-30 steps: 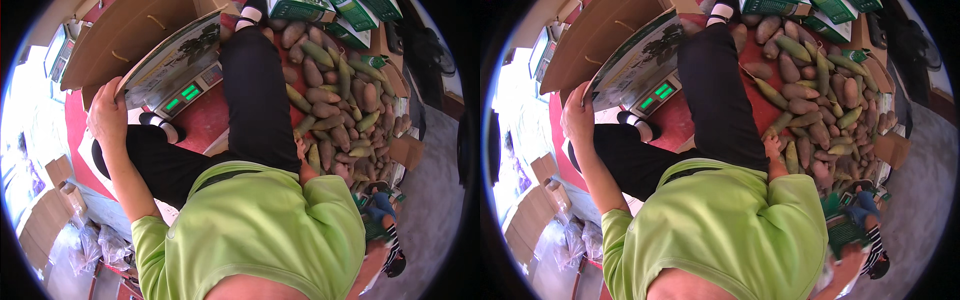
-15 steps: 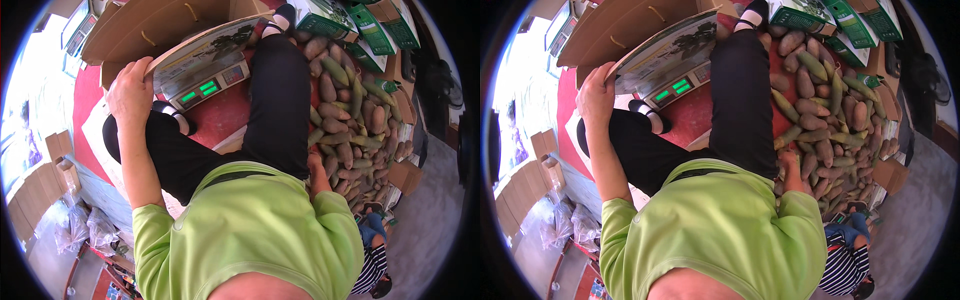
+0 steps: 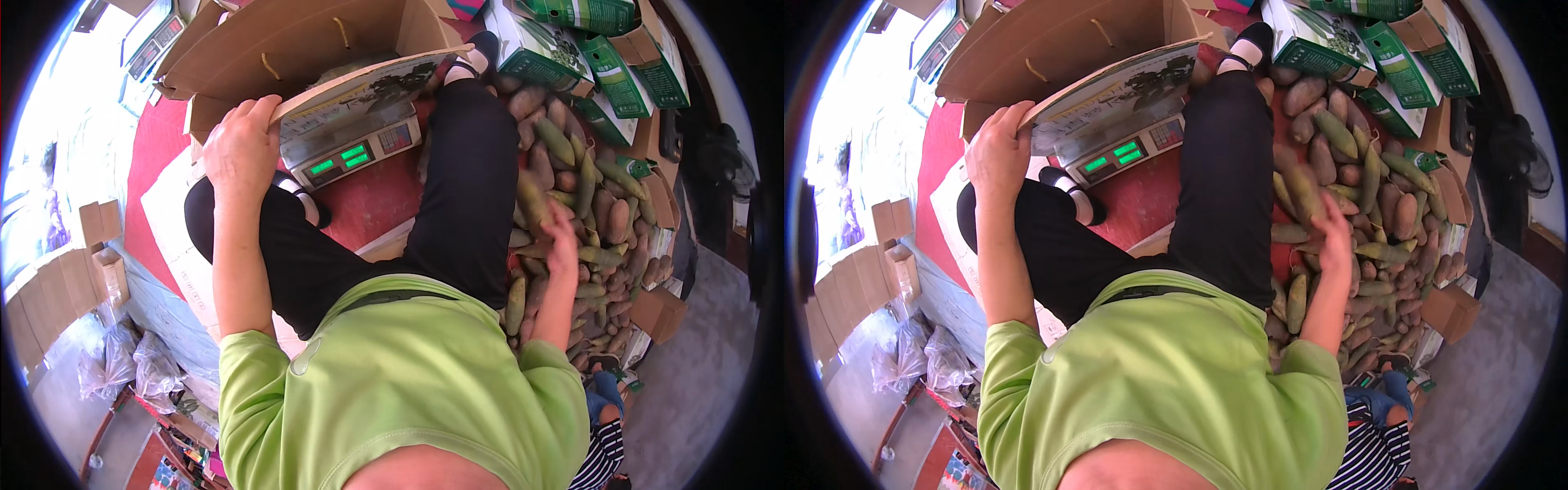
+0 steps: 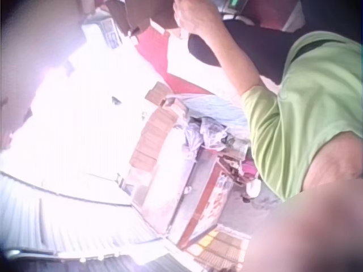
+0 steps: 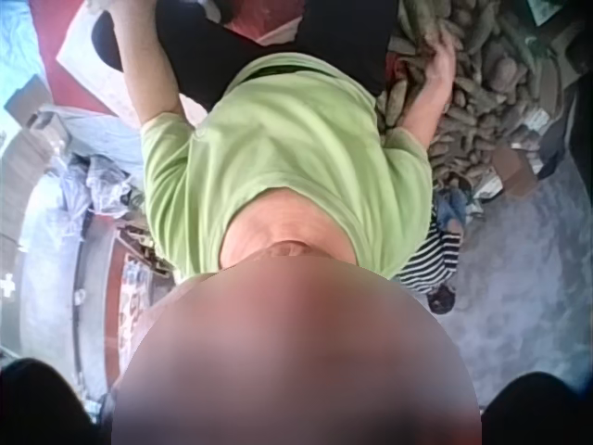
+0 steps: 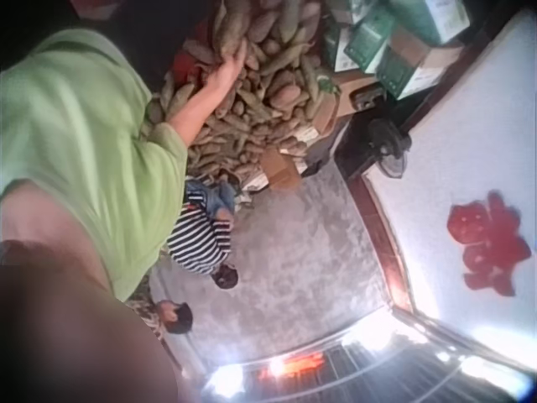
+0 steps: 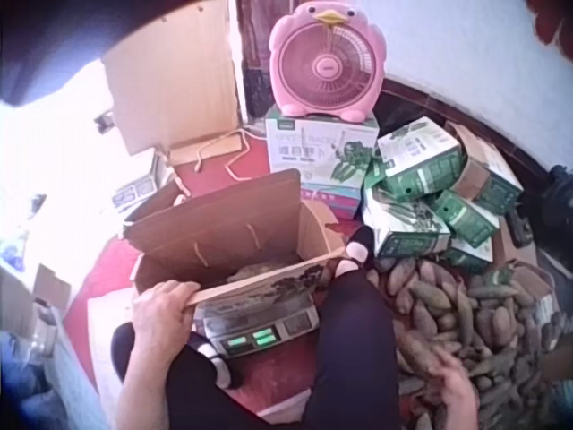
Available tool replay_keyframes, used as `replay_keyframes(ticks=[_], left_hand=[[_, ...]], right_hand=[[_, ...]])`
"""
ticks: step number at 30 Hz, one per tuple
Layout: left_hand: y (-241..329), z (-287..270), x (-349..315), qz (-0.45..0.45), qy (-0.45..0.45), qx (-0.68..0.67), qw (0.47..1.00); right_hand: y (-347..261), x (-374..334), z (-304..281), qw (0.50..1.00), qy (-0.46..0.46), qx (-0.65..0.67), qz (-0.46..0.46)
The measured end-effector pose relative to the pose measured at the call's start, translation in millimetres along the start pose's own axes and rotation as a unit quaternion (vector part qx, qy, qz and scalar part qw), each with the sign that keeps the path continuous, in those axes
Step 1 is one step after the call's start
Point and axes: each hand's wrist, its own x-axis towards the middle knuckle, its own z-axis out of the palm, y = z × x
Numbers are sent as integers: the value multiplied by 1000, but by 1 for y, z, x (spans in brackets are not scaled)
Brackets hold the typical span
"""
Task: Packing and weighing root vegetables into cardboard boxes and paper bags.
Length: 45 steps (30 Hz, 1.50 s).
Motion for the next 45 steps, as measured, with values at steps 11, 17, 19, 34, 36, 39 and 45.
replay_keyframes(ticks=[11, 17, 19, 34, 36, 39, 45], left_hand=[[-5, -1, -4, 20, 23, 9, 1000], [-7, 1, -1, 28, 28, 15, 999], [-7, 2, -1, 37, 38, 10, 999], [-5, -6, -2, 26, 97, 6, 995], [1, -1, 5, 33, 105, -5, 994], [-4, 0, 0, 19, 111, 14, 994], [0, 1, 2, 10, 100, 22, 995]], right_hand=[[-227, 33, 170, 906, -297, -73, -294], [-241, 32, 281, 833, -488, -80, -248], [-231, 48, 298, 818, -401, -188, -368], [-4, 149, 44, 974, 13, -196, -110], [83, 169, -16, 943, 44, -306, -124], [132, 133, -11, 813, 41, -579, -33], [182, 93, -4, 716, -71, -683, 128]])
